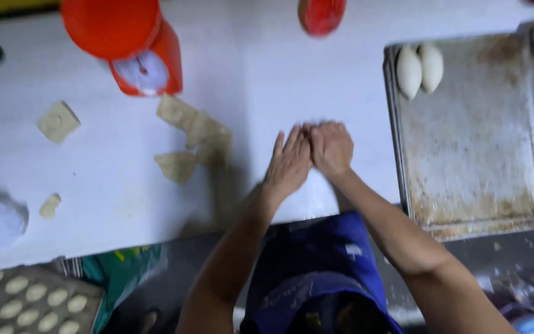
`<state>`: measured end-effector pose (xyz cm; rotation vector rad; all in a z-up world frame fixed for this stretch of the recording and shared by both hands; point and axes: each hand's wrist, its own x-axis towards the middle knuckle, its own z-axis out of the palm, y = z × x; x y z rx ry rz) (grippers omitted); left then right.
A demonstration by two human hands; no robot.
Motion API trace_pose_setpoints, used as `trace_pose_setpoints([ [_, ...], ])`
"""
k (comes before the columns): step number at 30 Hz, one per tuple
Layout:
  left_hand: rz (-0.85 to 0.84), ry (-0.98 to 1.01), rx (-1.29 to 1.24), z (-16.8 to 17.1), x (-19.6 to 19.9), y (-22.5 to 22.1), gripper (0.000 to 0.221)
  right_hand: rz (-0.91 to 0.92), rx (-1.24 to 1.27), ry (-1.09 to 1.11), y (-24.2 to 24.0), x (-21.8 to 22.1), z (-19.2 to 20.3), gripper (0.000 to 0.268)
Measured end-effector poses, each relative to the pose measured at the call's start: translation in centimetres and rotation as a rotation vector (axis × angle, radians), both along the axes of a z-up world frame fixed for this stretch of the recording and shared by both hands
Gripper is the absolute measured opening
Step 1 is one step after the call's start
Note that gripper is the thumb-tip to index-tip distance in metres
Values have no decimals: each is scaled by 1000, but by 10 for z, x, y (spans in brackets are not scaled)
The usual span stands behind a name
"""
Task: Shaping pre-cut dough pieces into tapered rolls and arranging them on a baking tray.
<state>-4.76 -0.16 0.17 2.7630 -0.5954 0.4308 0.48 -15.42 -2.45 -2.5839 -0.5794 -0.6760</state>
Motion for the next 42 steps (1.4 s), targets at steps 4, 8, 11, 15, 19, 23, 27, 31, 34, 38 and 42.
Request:
trace_pose_setpoints([
  [4,-32,645,-120,24,-19,2,60,112,34,409,-11,-16,1,49],
  [8,-20,607,-143,11,-30,-1,58,88,8,89,-12,-23,-11,47],
  [11,30,458,-73,11,-37,-4,61,238,79,139,6,-34,52,49],
  [15,-5,633,-123,34,-73,-1,63,259,-54,271,-22,-83,21,63],
  [19,13,655,-193,73,-51,-2,61,221,264,589,-28,-80,73,69],
  [23,-62,491,-112,58,-32,-39,58,206,390,445,-34,-68,61,86],
  [27,-78,505,39,-14,4,-52,59,350,346,273,-21,-43,30,74],
  [31,102,428,-83,-12,14,-53,49,269,473,282,-23,-25,1,63],
  [34,104,462,-193,14,-16,-49,56,323,454,343,-35,-52,18,74],
  [38,-47,423,-194,9,-19,-34,43,494,270,298,-45,-68,11,78],
  [42,-154,290,-293,-4,10,-33,49,378,447,277,-27,-42,25,80],
])
